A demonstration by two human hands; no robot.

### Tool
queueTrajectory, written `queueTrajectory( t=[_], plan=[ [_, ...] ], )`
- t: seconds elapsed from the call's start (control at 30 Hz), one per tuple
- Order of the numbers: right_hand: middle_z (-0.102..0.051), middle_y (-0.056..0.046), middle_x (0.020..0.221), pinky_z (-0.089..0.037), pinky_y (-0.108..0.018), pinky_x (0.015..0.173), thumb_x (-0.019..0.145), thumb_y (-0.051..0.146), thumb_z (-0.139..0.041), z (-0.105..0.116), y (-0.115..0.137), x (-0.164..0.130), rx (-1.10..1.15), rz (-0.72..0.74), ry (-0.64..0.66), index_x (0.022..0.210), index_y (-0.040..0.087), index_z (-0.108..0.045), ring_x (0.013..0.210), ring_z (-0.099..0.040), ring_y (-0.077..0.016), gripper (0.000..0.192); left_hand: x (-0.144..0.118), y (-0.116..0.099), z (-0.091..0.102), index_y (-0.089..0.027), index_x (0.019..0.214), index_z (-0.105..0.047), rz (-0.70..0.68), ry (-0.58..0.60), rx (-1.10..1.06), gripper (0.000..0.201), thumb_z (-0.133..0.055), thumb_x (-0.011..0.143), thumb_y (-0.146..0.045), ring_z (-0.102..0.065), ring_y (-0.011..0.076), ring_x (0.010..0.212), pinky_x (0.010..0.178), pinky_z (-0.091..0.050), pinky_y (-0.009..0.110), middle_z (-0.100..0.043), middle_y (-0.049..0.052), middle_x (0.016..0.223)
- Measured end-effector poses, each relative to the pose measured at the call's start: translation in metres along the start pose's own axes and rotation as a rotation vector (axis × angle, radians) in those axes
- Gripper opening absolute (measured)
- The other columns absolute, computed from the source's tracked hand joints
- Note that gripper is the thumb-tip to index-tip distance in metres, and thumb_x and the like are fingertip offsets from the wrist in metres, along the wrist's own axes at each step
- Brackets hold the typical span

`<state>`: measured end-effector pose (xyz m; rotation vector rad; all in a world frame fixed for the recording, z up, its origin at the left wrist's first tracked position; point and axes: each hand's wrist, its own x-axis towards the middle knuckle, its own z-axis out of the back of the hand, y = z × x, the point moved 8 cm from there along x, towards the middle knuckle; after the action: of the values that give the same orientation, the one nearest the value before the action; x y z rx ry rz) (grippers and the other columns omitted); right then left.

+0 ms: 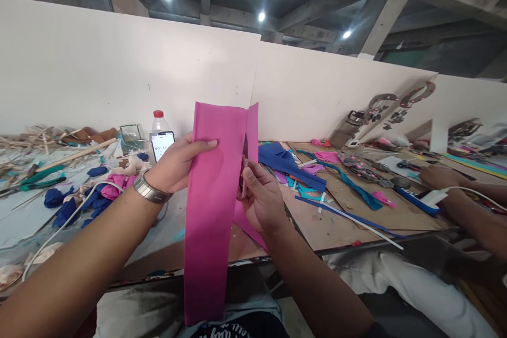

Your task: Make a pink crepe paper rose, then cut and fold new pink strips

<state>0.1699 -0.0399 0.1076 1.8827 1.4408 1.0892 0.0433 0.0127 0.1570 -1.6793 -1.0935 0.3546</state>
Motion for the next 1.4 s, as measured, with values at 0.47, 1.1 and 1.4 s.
queueTrajectory(
  t=[0.47,1.1,1.4],
  plan=[
    [-0.05,0.008,0.06,-0.033,-0.018,0.048,0.07,0.042,-0.088,0.01,-0.005,-0.008,-0.005,-0.051,0.021,0.099,0.025,-0.076,0.051,-0.036,-0.0053,0.036,0.001,-0.068,-0.025,-0.021,0.131,-0.062,-0.219,-0.006,0.293,0.064,-0.074,0.071,-0.002,-0.071,0.0287,0.097,0.077,-0.058,0.031,-0.073,0.004,0.086],
    [-0.054,0.006,0.06,-0.024,-0.023,0.049,0.077,0.04,-0.083,0.019,-0.007,-0.027,-0.032,-0.027,0.103,0.097,0.022,-0.075,0.052,-0.041,-0.0077,0.028,0.002,-0.097,-0.056,-0.03,0.12,-0.068,-0.119,0.029,0.545,0.045,-0.073,0.076,-0.022,-0.071,0.0316,0.095,0.078,-0.055,0.036,-0.07,0.004,0.085],
    [-0.054,0.005,0.063,-0.025,-0.024,0.05,0.081,0.04,-0.08,0.02,-0.02,-0.028,-0.051,-0.025,0.16,0.102,0.022,-0.073,0.053,-0.043,-0.0077,0.029,0.012,-0.091,-0.036,-0.028,0.121,-0.072,-0.012,-0.017,0.592,0.045,-0.067,0.077,-0.023,-0.069,0.0293,0.084,0.077,-0.056,0.038,-0.072,0.007,0.096]
  ],
)
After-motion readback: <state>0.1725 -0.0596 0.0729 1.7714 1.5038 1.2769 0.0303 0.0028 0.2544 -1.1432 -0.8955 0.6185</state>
